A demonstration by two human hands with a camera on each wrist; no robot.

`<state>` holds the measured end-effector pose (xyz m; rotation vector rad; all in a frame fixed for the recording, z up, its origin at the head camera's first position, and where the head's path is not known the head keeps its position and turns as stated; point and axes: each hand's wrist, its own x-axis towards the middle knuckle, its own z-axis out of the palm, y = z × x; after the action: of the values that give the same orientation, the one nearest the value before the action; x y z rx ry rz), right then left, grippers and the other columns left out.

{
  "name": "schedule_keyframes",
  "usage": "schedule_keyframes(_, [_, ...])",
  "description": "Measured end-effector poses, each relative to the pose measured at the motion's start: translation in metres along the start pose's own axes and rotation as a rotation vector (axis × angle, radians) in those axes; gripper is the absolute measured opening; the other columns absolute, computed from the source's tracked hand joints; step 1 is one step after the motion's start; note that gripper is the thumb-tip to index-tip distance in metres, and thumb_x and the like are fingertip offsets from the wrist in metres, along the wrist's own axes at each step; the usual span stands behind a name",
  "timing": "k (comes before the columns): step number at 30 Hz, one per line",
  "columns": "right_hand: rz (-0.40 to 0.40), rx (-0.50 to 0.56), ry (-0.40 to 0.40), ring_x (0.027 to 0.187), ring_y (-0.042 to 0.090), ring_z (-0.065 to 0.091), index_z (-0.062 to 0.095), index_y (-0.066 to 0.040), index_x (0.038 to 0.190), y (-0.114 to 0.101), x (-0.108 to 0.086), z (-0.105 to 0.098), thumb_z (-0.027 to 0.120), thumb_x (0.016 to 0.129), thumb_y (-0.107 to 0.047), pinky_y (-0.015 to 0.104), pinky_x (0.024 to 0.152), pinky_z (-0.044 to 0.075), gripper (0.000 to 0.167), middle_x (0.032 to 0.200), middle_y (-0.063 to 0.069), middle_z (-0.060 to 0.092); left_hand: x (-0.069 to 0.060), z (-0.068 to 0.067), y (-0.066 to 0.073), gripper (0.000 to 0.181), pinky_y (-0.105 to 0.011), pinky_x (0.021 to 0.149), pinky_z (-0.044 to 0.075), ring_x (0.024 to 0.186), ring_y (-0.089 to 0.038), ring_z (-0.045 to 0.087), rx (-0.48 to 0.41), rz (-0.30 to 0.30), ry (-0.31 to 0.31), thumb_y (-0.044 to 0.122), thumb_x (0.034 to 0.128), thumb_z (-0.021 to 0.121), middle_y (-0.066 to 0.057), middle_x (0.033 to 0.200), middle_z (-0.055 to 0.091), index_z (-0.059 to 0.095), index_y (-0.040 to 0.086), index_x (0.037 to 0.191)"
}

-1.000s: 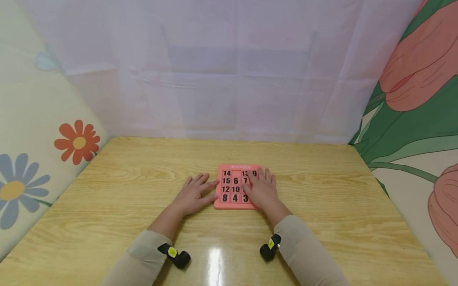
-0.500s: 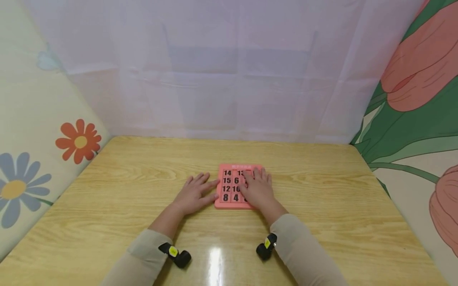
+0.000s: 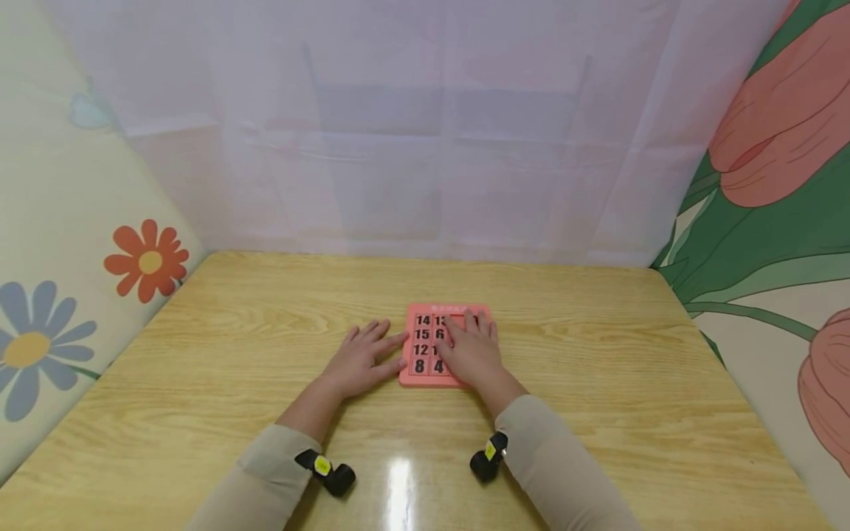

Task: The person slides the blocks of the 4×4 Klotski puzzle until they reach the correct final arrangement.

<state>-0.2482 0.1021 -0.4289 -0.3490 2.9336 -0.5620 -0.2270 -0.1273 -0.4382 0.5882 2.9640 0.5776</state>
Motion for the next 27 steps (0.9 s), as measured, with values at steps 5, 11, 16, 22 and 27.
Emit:
schedule_keyframes(5, [-0.012, -0.002, 0.011, 0.151, 0.043, 0.006, 0.036, -0.017, 0.153, -0.002, 0.000, 0.001, 0.041, 0.103, -0.045, 0.060, 0.123, 0.005, 0.058, 0.163, 0.021, 0.018, 0.000, 0.000, 0.000, 0.060, -0.056, 0.124, 0.005, 0.152, -0.035, 0.015, -0.003, -0.003, -0.001, 0.057, 0.0962, 0.049, -0.014, 0.162, 0.024, 0.043, 0.029, 0.149])
schedule_keyframes(11, [-0.009, 0.007, 0.016, 0.152, 0.042, 0.006, 0.036, -0.018, 0.153, 0.001, -0.001, 0.002, 0.041, 0.102, -0.047, 0.059, 0.123, 0.004, 0.058, 0.163, 0.020, 0.017, 0.002, 0.003, -0.001, 0.060, -0.056, 0.124, 0.005, 0.152, -0.035, 0.015, -0.001, -0.004, -0.001, 0.057, 0.0965, 0.048, -0.014, 0.162, 0.024, 0.043, 0.029, 0.149])
schedule_keyframes(16, [-0.009, 0.021, 0.044, 0.151, 0.044, 0.006, 0.037, -0.016, 0.152, 0.009, -0.004, 0.003, 0.041, 0.103, -0.046, 0.060, 0.123, 0.005, 0.058, 0.162, 0.022, 0.019, 0.001, 0.003, 0.001, 0.060, -0.056, 0.124, 0.005, 0.152, -0.035, 0.015, -0.008, -0.005, -0.007, 0.056, 0.0965, 0.049, -0.014, 0.162, 0.024, 0.043, 0.028, 0.149])
schedule_keyframes(22, [0.035, 0.041, 0.054, 0.151, 0.045, 0.003, 0.033, -0.013, 0.154, 0.024, -0.008, -0.001, 0.039, 0.103, -0.046, 0.058, 0.124, 0.004, 0.061, 0.163, 0.022, 0.014, 0.001, 0.001, 0.002, 0.060, -0.056, 0.124, 0.004, 0.152, -0.035, 0.014, -0.016, -0.006, -0.013, 0.055, 0.0967, 0.049, -0.014, 0.162, 0.023, 0.043, 0.028, 0.149])
schedule_keyframes(27, [0.051, 0.056, 0.057, 0.151, 0.045, 0.002, 0.030, -0.013, 0.155, 0.033, -0.011, -0.005, 0.039, 0.103, -0.046, 0.058, 0.123, 0.002, 0.062, 0.163, 0.022, 0.012, 0.001, 0.002, 0.001, 0.060, -0.056, 0.124, 0.004, 0.152, -0.035, 0.014, -0.007, -0.008, -0.013, 0.056, 0.0964, 0.049, -0.014, 0.163, 0.023, 0.042, 0.028, 0.149])
